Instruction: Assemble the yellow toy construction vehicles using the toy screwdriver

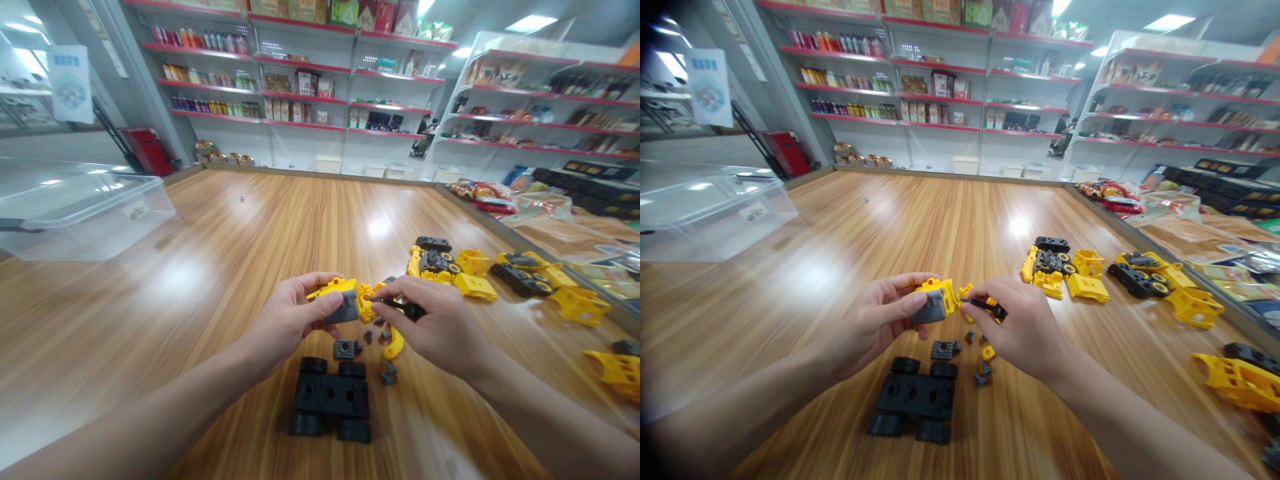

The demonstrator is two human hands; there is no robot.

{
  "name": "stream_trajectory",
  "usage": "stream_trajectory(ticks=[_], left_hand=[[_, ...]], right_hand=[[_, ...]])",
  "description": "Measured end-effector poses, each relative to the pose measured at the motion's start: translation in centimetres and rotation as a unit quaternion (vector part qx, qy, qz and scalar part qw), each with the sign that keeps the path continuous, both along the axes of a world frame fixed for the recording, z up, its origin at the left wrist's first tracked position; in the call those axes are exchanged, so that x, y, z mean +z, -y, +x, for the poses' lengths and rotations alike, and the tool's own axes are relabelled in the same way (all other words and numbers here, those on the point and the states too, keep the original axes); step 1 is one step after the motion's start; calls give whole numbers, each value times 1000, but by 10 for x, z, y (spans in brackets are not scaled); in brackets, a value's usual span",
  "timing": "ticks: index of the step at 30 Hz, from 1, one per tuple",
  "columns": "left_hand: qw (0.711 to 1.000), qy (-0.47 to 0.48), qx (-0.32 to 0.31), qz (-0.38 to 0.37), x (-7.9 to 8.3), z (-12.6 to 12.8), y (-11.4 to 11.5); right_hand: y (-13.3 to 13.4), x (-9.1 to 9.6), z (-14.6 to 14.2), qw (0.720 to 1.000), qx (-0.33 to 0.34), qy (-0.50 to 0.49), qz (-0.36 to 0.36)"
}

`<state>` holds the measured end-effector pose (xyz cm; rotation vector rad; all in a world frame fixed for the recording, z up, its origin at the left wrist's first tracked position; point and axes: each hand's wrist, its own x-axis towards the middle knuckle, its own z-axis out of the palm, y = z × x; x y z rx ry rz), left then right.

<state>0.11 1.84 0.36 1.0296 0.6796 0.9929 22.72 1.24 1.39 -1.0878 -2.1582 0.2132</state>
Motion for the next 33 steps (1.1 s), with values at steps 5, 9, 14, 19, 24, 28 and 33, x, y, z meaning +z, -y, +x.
stream_trajectory(ticks=[5,9,14,19,24,28,33], left_hand=[[997,-64,-22,43,-2,0,2],[993,-91,-32,64,-2,0,2],[991,-106,-42,75,-4,0,5],[984,-141,-20,110,-3,1,6],[983,-146,-23,110,-4,0,5],[985,-140,-28,98,-3,-1,3],[986,-140,-28,85,-1,0,3]], right_hand=[[5,2,-5,995,72,-33,63],[5,1,-6,994,81,-28,75],[5,1,-3,992,97,9,76],[4,1,-2,993,88,33,73],[5,0,-5,994,88,-2,61],[6,-2,-8,997,62,-34,32],[8,-5,-10,998,45,-54,-6]])
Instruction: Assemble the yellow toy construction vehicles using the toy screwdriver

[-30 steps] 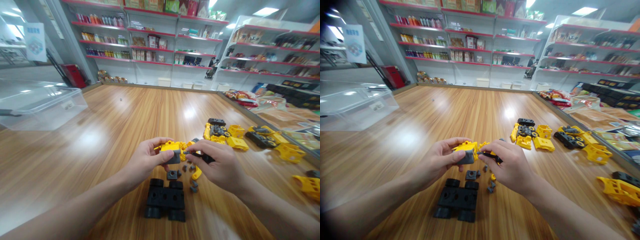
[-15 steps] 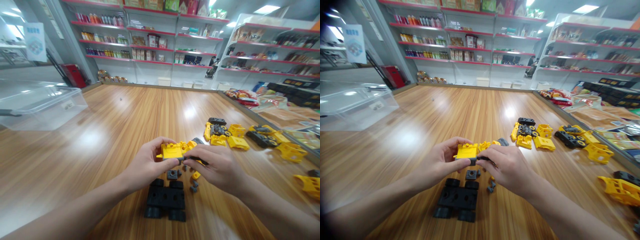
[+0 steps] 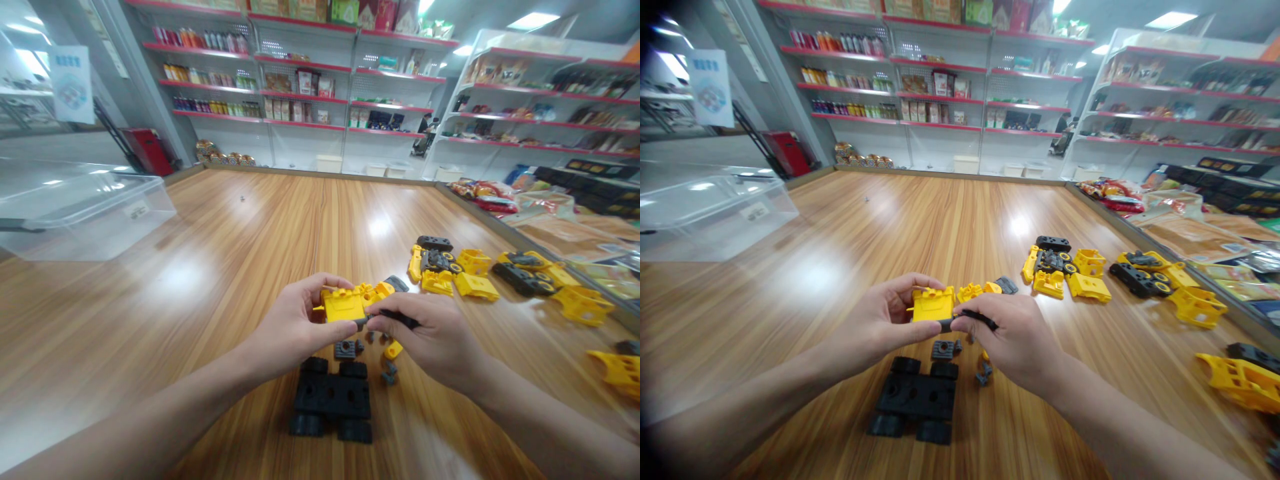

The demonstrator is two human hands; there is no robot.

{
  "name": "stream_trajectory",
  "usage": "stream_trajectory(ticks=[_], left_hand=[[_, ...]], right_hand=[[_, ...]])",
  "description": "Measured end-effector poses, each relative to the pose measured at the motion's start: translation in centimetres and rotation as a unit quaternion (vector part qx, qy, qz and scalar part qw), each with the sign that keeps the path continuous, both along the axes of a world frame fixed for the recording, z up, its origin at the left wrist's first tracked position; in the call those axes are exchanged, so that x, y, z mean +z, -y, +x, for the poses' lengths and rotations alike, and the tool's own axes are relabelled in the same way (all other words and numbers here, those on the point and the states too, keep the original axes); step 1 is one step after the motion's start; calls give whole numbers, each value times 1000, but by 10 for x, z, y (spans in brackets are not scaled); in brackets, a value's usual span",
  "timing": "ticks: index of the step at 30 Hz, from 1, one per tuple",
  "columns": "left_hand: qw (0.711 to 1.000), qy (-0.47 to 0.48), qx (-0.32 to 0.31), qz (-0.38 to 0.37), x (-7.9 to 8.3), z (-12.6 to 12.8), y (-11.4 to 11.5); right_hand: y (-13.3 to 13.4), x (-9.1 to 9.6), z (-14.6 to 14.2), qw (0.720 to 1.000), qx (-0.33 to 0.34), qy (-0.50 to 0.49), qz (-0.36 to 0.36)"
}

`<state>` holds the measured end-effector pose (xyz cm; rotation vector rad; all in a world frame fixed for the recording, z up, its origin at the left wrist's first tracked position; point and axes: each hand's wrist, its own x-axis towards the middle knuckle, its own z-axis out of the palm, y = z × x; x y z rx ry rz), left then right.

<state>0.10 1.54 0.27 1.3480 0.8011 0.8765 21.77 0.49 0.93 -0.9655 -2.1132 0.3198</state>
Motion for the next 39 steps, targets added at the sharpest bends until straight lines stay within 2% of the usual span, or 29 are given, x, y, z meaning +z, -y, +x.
stream_trajectory(ticks=[9,18,24,30,39], left_hand=[[1000,22,-1,-13,-2,-1,1],[1000,20,15,-3,0,0,1],[1000,16,20,6,1,1,2],[1000,10,11,10,0,1,3],[1000,15,25,-2,5,0,2]], right_hand=[[2,-1,0,998,-10,-21,-67],[2,-2,0,997,-25,-33,-60],[1,0,0,999,7,-42,-30],[0,-5,1,997,2,-19,-73],[1,4,4,997,38,38,-63]])
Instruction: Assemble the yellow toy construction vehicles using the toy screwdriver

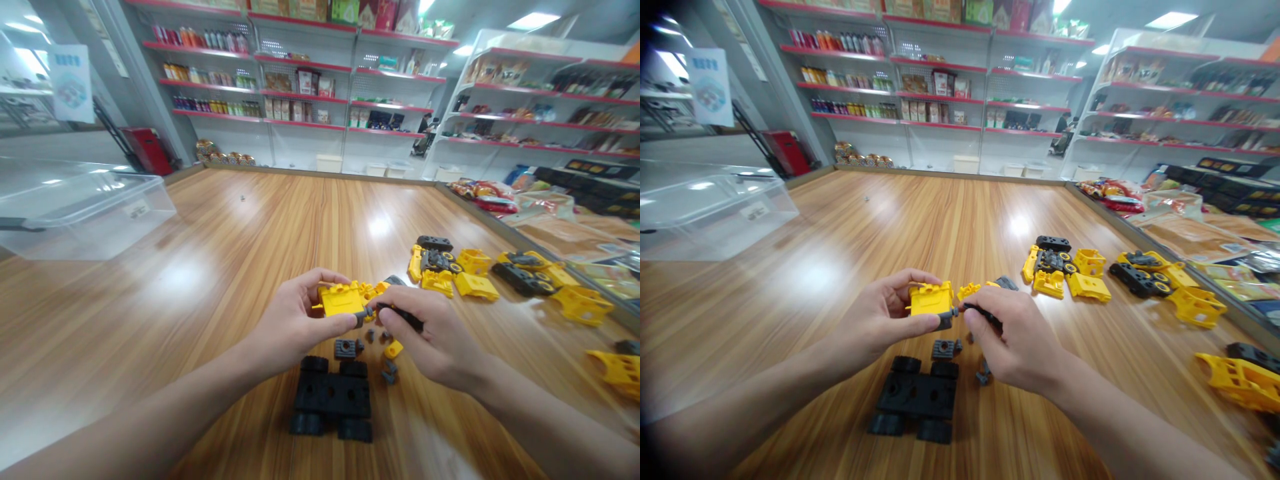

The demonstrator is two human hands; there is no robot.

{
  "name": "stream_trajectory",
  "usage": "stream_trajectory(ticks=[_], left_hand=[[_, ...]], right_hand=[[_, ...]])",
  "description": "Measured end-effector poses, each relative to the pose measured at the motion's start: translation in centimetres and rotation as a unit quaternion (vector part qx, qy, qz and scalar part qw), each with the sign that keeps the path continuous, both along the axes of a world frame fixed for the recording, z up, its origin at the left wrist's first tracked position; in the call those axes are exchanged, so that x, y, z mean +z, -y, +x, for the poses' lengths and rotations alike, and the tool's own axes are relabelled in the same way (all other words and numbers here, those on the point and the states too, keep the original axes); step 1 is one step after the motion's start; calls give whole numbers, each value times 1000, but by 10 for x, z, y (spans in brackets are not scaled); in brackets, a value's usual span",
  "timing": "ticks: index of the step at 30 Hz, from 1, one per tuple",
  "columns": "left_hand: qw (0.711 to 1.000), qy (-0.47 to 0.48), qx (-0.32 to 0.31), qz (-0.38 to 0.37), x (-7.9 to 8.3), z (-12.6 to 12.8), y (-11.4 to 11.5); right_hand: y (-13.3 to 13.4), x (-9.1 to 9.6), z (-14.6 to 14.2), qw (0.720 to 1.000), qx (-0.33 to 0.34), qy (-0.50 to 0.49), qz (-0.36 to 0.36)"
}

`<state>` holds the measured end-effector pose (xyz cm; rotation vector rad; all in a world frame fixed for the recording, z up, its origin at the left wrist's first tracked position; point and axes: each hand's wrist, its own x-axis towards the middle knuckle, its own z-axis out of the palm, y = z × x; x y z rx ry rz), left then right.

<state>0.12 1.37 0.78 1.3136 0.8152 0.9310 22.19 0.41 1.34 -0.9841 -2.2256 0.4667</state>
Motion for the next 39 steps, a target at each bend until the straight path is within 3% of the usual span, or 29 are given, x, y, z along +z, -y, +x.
stream_trajectory(ticks=[19,25,33,39], left_hand=[[1000,-25,-4,5,-2,0,-1],[1000,-15,0,-16,-1,2,0],[994,26,-21,-100,0,1,-1],[994,20,-32,-98,0,1,-2]], right_hand=[[-1,-4,3,995,20,46,85],[0,-3,2,995,11,42,87],[-1,-3,1,993,9,22,117],[-3,-7,3,990,14,40,132]])
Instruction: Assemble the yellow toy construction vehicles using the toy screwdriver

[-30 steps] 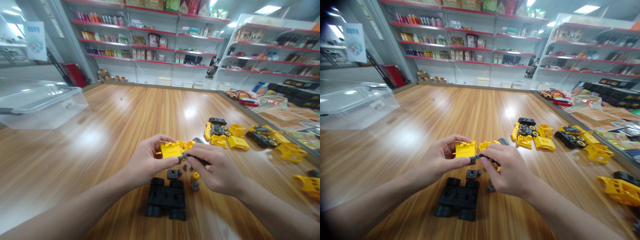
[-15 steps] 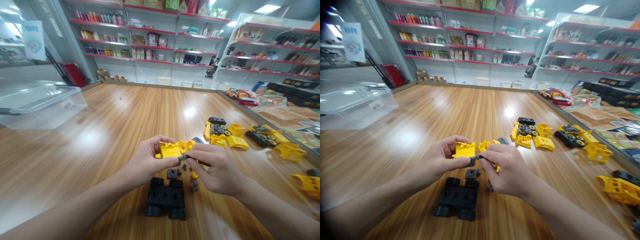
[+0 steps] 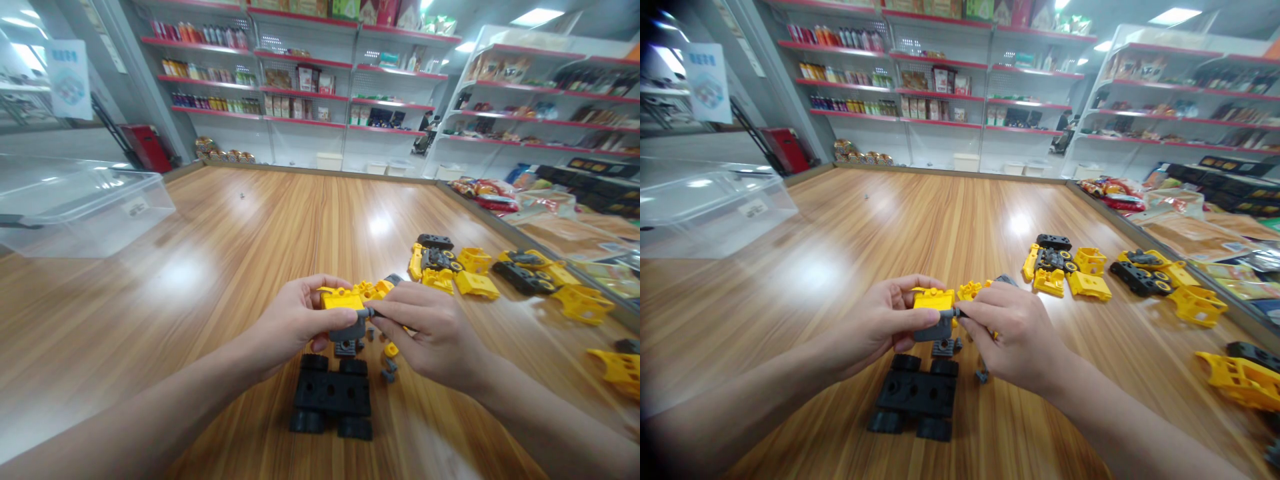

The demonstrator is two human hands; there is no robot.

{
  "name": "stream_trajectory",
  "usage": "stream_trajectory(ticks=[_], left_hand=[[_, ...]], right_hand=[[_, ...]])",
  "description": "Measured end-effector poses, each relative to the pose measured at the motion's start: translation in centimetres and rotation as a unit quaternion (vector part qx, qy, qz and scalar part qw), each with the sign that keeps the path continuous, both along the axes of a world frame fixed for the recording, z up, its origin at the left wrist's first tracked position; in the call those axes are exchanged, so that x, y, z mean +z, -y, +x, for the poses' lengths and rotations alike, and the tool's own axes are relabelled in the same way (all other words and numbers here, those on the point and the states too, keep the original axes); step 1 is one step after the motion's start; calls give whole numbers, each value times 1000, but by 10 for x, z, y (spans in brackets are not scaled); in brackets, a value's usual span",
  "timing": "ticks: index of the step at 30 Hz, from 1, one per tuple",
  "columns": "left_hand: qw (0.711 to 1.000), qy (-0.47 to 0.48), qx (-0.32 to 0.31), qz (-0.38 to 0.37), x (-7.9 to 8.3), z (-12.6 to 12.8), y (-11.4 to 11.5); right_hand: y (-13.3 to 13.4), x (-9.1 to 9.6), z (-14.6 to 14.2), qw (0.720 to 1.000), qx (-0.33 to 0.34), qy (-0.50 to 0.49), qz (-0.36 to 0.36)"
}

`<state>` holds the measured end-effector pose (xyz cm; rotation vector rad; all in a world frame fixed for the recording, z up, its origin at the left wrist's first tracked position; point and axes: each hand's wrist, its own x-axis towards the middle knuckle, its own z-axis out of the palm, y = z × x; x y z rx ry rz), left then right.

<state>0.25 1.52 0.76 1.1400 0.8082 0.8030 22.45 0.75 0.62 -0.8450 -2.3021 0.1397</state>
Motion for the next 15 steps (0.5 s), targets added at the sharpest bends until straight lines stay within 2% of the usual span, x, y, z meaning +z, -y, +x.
stream_trajectory(ticks=[4,8,15], left_hand=[[998,-45,16,43,1,0,0],[998,-32,15,60,2,1,1],[997,-21,-1,77,-5,0,0]], right_hand=[[-1,0,0,1000,2,3,-12],[0,3,-2,998,-28,-24,-42],[-2,4,1,999,11,-24,-30]])
